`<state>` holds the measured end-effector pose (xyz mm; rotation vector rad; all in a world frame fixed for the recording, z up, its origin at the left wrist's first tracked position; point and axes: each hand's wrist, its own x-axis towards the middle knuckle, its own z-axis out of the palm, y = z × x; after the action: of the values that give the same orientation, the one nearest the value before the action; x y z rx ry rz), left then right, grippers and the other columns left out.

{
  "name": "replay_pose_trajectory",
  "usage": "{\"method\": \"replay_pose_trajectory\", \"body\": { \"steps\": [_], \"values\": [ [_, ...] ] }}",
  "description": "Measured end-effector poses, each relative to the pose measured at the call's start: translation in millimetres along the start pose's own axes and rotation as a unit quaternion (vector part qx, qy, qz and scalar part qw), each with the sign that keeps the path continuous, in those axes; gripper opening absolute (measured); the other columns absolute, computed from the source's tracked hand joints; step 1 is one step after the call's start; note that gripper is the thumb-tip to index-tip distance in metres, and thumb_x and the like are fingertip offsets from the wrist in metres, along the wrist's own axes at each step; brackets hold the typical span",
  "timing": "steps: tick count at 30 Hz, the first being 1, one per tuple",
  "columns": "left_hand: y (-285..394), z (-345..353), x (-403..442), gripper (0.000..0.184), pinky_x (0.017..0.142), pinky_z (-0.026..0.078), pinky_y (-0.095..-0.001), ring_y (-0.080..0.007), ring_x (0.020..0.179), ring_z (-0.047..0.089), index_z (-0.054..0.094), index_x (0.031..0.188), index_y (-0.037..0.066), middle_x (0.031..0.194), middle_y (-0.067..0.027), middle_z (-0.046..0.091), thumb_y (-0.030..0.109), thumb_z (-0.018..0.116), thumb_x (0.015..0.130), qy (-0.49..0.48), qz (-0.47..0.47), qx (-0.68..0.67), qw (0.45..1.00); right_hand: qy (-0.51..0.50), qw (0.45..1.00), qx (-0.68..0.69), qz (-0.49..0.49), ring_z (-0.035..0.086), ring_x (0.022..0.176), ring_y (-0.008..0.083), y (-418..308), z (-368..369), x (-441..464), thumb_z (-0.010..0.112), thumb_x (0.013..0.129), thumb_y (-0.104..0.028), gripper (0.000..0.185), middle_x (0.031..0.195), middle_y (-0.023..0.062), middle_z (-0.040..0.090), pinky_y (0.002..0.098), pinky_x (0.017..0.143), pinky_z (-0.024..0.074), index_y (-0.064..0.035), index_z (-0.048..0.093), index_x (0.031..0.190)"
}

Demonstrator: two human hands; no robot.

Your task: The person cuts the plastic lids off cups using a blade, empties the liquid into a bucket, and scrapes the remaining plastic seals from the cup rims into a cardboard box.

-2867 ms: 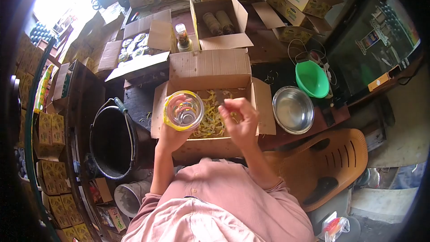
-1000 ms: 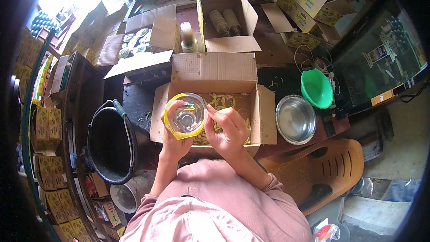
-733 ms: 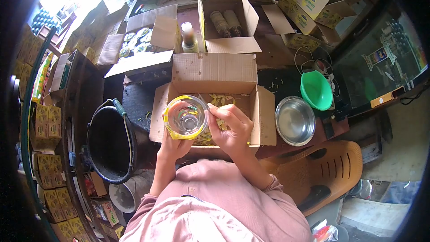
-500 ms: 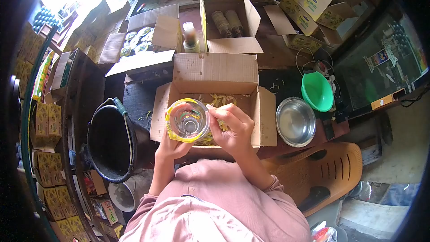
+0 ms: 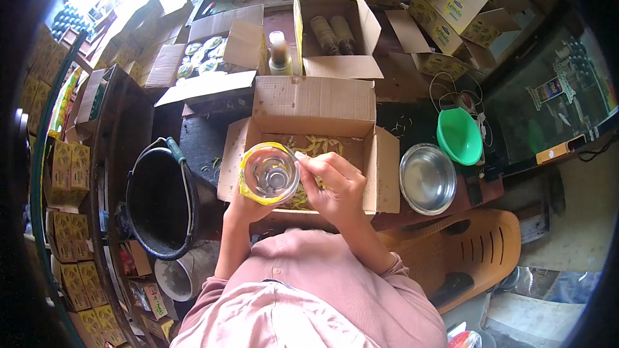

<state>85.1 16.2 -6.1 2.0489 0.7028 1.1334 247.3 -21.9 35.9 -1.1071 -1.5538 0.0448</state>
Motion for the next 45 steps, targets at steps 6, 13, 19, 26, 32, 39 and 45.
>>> {"method": "replay_pose_trajectory", "body": {
  "steps": [6, 13, 19, 26, 32, 39, 45],
  "values": [
    [-3, 4, 0, 0.071, 0.085, 0.044, -0.0335, -0.0229, 0.103, 0.051, 0.035, 0.119, 0.004, 0.112, -0.0128, 0.045, 0.002, 0.076, 0.061, 0.047, -0.014, -0.045, 0.998, 0.027, 0.999, -0.012, 0.022, 0.059, 0.058, 0.0158, -4, 5, -9, 0.070, 0.066, 0.003, 0.022, 0.068, 0.0078, 0.060, 0.0239, 0.051, 0.0467, -0.0046, 0.064, 0.086],
    [3, 1, 4, 0.070, 0.084, 0.044, -0.0325, -0.0221, 0.098, 0.052, 0.039, 0.117, 0.005, 0.109, -0.0118, 0.047, 0.003, 0.077, 0.058, 0.004, -0.012, -0.059, 0.998, 0.034, 0.999, -0.013, 0.033, 0.059, 0.058, 0.0154, -7, 2, -9, 0.069, 0.067, 0.005, 0.020, 0.067, 0.0078, 0.060, 0.0238, 0.051, 0.0460, -0.0040, 0.064, 0.084],
    [11, 3, 6, 0.074, 0.087, 0.042, -0.0329, -0.0218, 0.100, 0.051, 0.040, 0.118, 0.004, 0.111, -0.0103, 0.047, 0.009, 0.079, 0.056, -0.043, 0.018, -0.069, 0.996, 0.030, 0.998, 0.030, 0.054, 0.060, 0.059, 0.0152, -2, -3, -2, 0.069, 0.067, 0.005, 0.018, 0.067, 0.0081, 0.060, 0.0242, 0.053, 0.0467, -0.0024, 0.063, 0.082],
    [-3, 15, 1, 0.073, 0.089, 0.043, -0.0341, -0.0228, 0.104, 0.049, 0.032, 0.122, 0.003, 0.114, -0.0123, 0.043, 0.008, 0.076, 0.063, 0.045, -0.023, -0.215, 0.975, 0.049, 0.995, 0.033, 0.085, 0.059, 0.059, 0.0144, -10, -7, -7, 0.068, 0.066, 0.005, 0.015, 0.066, 0.0083, 0.059, 0.0240, 0.054, 0.0469, -0.0007, 0.062, 0.079],
    [1, 18, 2, 0.072, 0.093, 0.040, -0.0355, -0.0218, 0.111, 0.044, 0.032, 0.122, 0.002, 0.116, -0.0125, 0.041, 0.009, 0.074, 0.063, 0.062, -0.034, -0.239, 0.969, 0.045, 0.997, 0.009, 0.064, 0.059, 0.058, 0.0143, -14, -3, -12, 0.067, 0.065, 0.006, 0.018, 0.066, 0.0080, 0.059, 0.0237, 0.052, 0.0470, -0.0011, 0.063, 0.081],
    [2, 17, 4, 0.070, 0.096, 0.037, -0.0359, -0.0227, 0.114, 0.042, 0.027, 0.130, 0.002, 0.120, -0.0134, 0.040, 0.004, 0.061, 0.069, 0.054, -0.029, -0.266, 0.962, 0.051, 0.997, -0.022, 0.049, 0.057, 0.056, 0.0146, -14, -1, -10, 0.066, 0.064, 0.007, 0.021, 0.064, 0.0070, 0.057, 0.0238, 0.051, 0.0466, -0.0023, 0.064, 0.083],
    [7, 22, 4, 0.070, 0.094, 0.038, -0.0348, -0.0219, 0.112, 0.043, 0.026, 0.129, 0.002, 0.117, -0.0135, 0.041, 0.003, 0.062, 0.068, 0.101, -0.032, -0.340, 0.934, 0.040, 0.998, -0.015, 0.042, 0.056, 0.055, 0.0147, -13, 1, -11, 0.066, 0.063, 0.008, 0.024, 0.064, 0.0068, 0.056, 0.0240, 0.051, 0.0460, -0.0025, 0.064, 0.085]
  ]
}}
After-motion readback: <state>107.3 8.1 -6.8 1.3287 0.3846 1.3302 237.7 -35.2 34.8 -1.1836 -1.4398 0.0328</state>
